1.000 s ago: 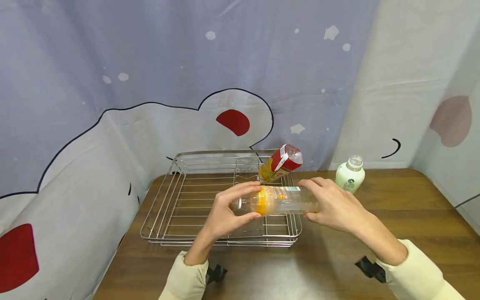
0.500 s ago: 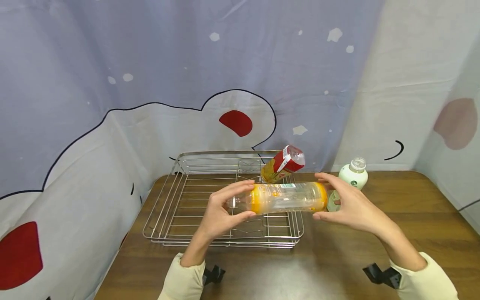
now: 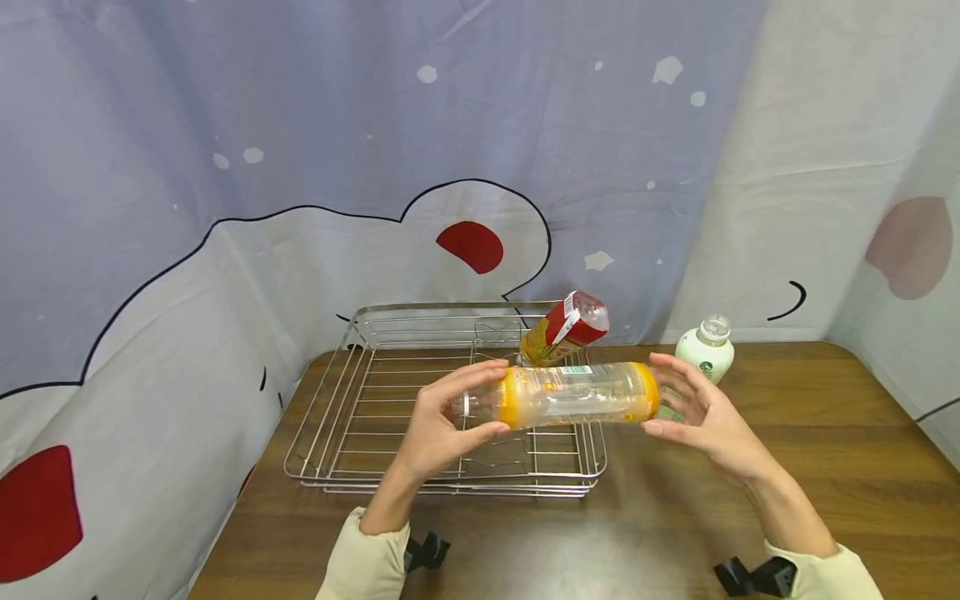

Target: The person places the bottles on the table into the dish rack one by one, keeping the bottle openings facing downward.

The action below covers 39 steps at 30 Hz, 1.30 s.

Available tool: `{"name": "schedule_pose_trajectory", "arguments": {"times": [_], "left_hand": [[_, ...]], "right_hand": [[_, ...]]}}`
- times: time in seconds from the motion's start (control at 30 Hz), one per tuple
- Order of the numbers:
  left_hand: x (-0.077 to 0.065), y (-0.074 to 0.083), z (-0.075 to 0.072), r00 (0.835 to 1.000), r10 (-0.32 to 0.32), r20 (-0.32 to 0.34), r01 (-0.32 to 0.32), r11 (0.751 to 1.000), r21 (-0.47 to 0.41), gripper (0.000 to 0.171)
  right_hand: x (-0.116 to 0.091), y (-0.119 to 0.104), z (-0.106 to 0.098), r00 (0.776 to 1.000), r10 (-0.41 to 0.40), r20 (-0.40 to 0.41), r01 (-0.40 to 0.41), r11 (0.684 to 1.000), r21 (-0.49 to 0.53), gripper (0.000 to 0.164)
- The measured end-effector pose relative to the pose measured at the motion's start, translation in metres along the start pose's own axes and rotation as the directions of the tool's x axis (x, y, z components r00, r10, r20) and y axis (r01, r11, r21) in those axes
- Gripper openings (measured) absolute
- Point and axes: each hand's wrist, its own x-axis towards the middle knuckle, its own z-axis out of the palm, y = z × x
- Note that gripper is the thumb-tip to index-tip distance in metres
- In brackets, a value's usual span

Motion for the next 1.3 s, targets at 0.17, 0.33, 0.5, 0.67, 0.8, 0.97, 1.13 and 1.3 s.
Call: {"name": "schedule_pose_trajectory", "arguments": {"times": [0.17,0.33,0.5,0.67,0.8,0.97,1.13,1.3], "left_hand": [[0.002,0.002,0.003,1.000,0.001,0.008,-0.001,1.000,-0.029,0.056],[0.004,0.002,0.007,1.000,0.007,0.024,-0.006,0.999,-0.054,0.056],[0.004,0.001,0.009,1.000,0.005,0.031,-0.003,0.998,-0.068,0.056],[0.004,0.000,0.011,0.999,-0.002,0.040,0.005,0.998,-0.065,0.055],[0.003,0.000,0.011,0.999,-0.008,0.043,0.010,0.998,-0.055,0.055],[0.003,-0.001,0.010,0.999,0.002,0.043,0.000,0.999,-0.046,0.055],[0.002,-0.002,0.009,0.999,-0.001,0.043,0.004,0.998,-0.067,0.056],[0.003,-0.001,0.009,0.999,-0.003,0.046,0.008,0.994,-0.108,0.057]], "right_hand": [[-0.002,0.014,0.006,0.999,-0.046,0.023,0.037,0.952,0.304,0.070],[-0.001,0.019,0.012,0.996,-0.082,0.045,0.052,0.879,0.474,0.069],[0.001,0.019,0.015,0.993,-0.102,0.051,0.060,0.849,0.525,0.066],[0.003,0.019,0.017,0.993,-0.105,0.053,0.058,0.831,0.554,0.061],[0.003,0.019,0.018,0.995,-0.087,0.041,0.051,0.838,0.543,0.059],[0.002,0.017,0.019,0.997,-0.071,0.023,0.048,0.849,0.527,0.058],[0.002,0.015,0.019,0.998,-0.062,0.022,0.042,0.854,0.519,0.056],[0.003,0.012,0.020,0.998,-0.059,0.008,0.046,0.862,0.505,0.055]]}}
